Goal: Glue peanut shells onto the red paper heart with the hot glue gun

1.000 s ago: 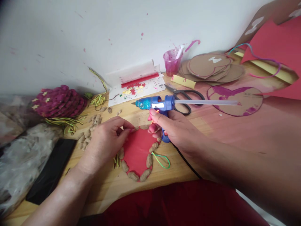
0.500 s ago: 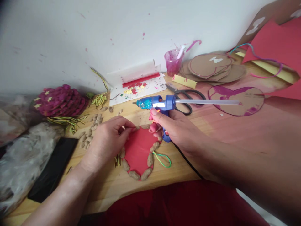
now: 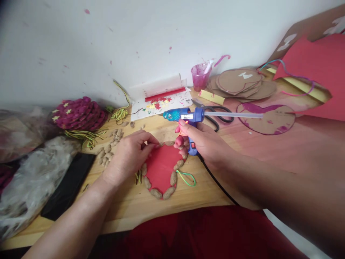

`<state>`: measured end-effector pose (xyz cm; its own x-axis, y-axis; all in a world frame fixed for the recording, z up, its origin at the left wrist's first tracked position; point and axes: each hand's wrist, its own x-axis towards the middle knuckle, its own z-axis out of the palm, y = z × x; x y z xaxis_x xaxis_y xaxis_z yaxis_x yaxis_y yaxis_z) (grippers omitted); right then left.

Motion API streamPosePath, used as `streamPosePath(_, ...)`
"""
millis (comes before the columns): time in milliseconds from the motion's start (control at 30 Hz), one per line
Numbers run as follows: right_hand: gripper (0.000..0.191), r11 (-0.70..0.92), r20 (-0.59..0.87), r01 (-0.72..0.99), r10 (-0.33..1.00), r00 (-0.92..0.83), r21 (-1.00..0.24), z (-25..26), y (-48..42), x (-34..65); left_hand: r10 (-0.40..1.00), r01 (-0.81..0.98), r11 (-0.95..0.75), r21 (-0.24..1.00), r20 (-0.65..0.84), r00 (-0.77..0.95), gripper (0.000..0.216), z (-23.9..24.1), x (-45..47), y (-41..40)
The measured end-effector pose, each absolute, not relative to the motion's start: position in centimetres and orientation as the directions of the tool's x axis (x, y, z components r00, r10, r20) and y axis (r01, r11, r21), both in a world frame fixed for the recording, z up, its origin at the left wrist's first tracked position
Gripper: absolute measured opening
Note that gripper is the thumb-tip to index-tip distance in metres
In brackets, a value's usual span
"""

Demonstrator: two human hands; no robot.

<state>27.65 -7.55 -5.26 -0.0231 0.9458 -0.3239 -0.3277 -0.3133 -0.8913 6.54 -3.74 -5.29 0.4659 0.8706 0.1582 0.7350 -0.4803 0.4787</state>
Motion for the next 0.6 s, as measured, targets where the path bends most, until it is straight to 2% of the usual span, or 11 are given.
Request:
streamPosePath(100,0.036,-0.267,-0.281,-0.336,0.96,-0.006,-0.903,-5.3,-7.2,27.9,0.886,0.732,-0.463,0.499,0.232,0.402,0.01,-4.5,5.7,-3.0)
streamPosePath(200,0.035,-0.216,-0.233,-0.324,0.972,0.015,-0.921,-5.6,-6.7,28.3,0.928,0.82,-0.344,0.457,0.3,0.221,0.024,-3.2,4.0,-2.0)
streamPosePath(300,0.033,-0.19,-0.207,-0.316,0.978,0.021,-0.93,-5.9,-6.2,28.7,0.95,0.911,-0.228,0.344,0.285,0.129,0.034,-2.1,2.2,-0.8)
streamPosePath(500,0.025,-0.195,-0.204,-0.313,0.979,-0.006,-0.93,-5.7,-6.0,29.0,0.973,0.978,-0.138,0.154,0.208,0.104,0.029,-1.7,-0.2,0.7)
streamPosePath(600,0.023,-0.191,-0.208,-0.296,0.978,0.026,-0.936,-5.6,-5.8,29.1,0.99,0.995,-0.077,0.068,0.123,0.068,0.039,-1.4,-0.8,1.0)
